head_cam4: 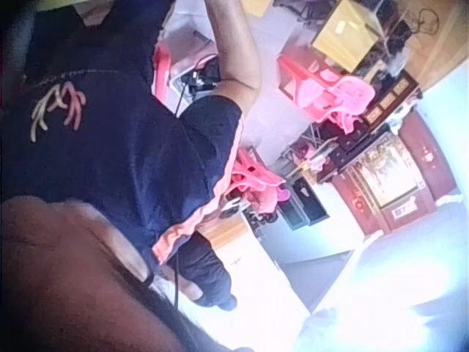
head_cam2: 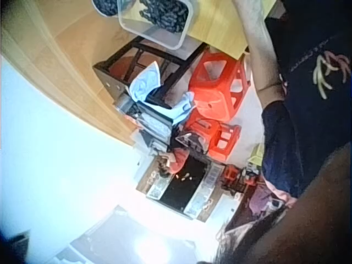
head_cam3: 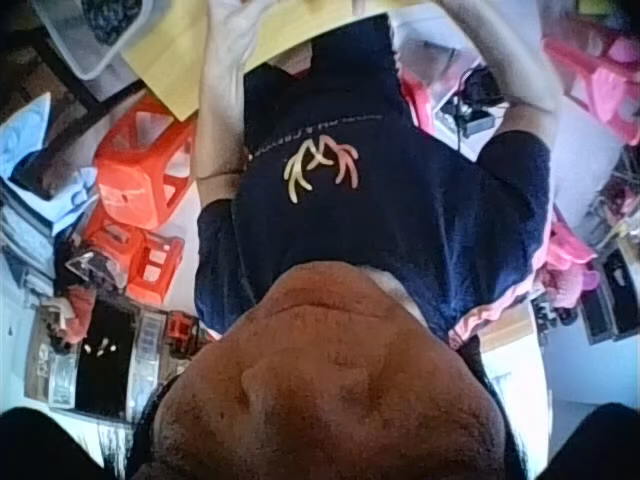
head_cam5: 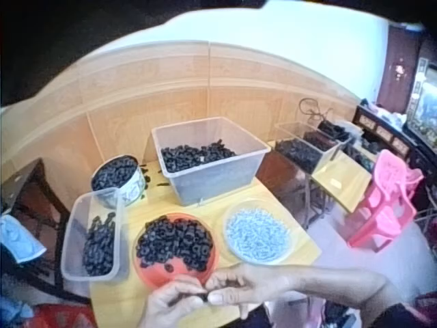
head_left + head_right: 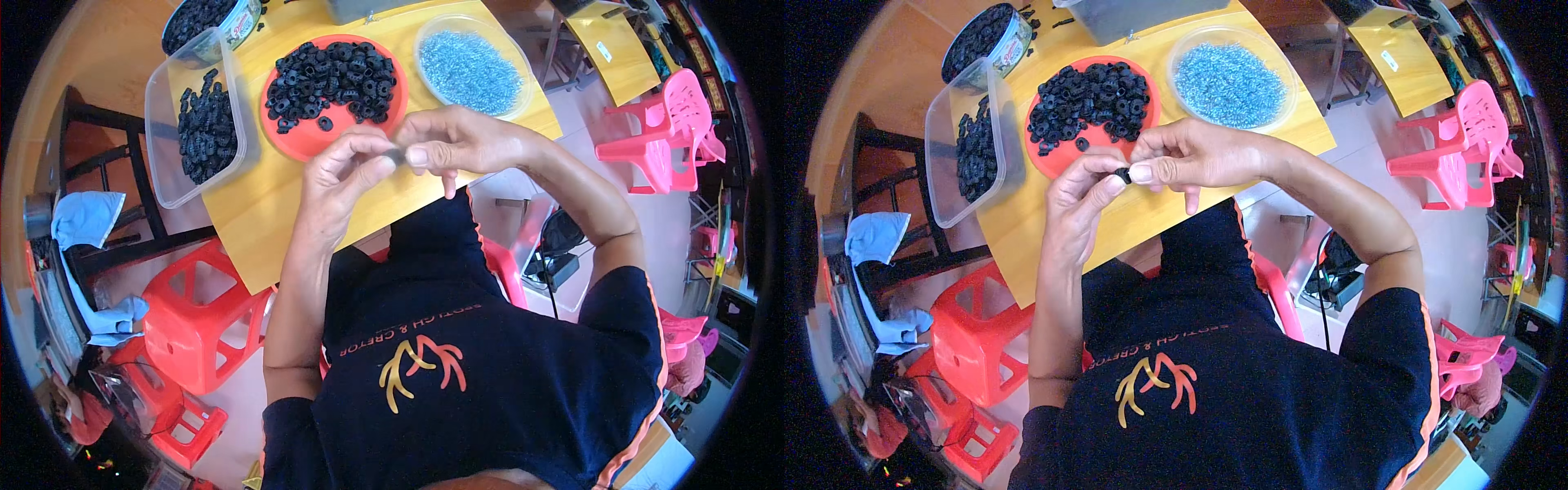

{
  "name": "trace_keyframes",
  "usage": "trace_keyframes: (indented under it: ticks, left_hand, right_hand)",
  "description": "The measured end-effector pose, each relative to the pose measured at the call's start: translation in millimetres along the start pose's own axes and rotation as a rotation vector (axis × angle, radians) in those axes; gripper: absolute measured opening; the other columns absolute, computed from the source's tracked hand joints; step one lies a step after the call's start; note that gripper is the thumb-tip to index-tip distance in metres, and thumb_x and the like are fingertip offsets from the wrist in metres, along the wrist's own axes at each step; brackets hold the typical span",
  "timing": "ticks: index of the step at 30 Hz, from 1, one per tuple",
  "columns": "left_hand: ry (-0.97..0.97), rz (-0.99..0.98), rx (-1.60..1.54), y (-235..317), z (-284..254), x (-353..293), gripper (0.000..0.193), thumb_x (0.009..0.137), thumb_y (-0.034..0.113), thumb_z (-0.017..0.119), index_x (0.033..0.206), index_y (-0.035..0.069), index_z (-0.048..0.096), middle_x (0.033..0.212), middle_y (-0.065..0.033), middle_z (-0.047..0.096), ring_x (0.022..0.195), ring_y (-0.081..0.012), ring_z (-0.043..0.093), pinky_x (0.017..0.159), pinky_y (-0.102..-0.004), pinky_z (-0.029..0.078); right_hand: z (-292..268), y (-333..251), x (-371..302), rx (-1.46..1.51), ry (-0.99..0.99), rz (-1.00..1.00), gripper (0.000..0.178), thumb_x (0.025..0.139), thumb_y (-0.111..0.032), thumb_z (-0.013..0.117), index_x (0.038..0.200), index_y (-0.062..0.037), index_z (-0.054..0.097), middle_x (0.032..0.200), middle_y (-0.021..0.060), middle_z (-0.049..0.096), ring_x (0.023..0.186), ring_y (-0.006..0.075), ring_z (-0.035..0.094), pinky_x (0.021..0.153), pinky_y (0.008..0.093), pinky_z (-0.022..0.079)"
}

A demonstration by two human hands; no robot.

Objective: Assembling small black plastic components by manually inserting tiny light-blue beads into each one.

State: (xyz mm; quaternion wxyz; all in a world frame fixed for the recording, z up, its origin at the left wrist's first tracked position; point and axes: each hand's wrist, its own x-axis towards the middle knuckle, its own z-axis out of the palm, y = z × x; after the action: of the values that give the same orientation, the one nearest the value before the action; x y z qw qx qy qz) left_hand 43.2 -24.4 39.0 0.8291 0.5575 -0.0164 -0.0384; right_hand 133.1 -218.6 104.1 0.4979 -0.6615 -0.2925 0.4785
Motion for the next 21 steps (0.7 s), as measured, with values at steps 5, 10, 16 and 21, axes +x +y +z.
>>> trace_keyframes:
  ticks: [5,10,16,21]
  left_hand:
    - [0.055,0.350,0.359,-1,1,6,0.021,0.081,0.004,0.070,0.101,0.002,0.065,0.108,-0.0092,0.059,0.101,-0.0190,0.056,0.084,-0.0321,0.046]
    - [0.112,0.524,0.774,17,13,0,0.023,0.077,0.001,0.070,0.099,0.000,0.064,0.102,-0.0123,0.061,0.092,-0.0235,0.059,0.081,-0.0341,0.049]
    - [0.104,0.587,0.879,22,12,1,0.022,0.077,-0.001,0.069,0.098,-0.003,0.063,0.096,-0.0160,0.063,0.090,-0.0298,0.063,0.080,-0.0361,0.051]
    - [0.048,0.604,0.838,30,14,-3,0.023,0.078,-0.001,0.068,0.100,-0.004,0.063,0.098,-0.0177,0.065,0.098,-0.0326,0.064,0.083,-0.0388,0.052]
  right_hand:
    - [7,35,12,0.518,-0.047,-0.032,0.036,0.096,-0.043,0.053,0.093,-0.0071,0.059,0.074,-0.0023,0.049,0.059,0.0051,0.044,0.050,0.0211,0.045]
    - [21,49,22,0.898,-0.136,-0.053,0.043,0.095,-0.047,0.052,0.104,-0.0052,0.055,0.067,-0.0054,0.036,0.056,0.0015,0.031,0.046,0.0164,0.027]
    - [27,53,28,1.098,-0.272,-0.112,0.035,0.098,-0.040,0.051,0.092,-0.0066,0.058,0.070,-0.0063,0.040,0.054,0.0020,0.030,0.047,0.0170,0.027]
    - [39,45,25,1.073,-0.146,-0.220,0.026,0.097,-0.033,0.054,0.099,-0.0077,0.057,0.072,-0.0060,0.040,0.055,0.0022,0.030,0.048,0.0185,0.027]
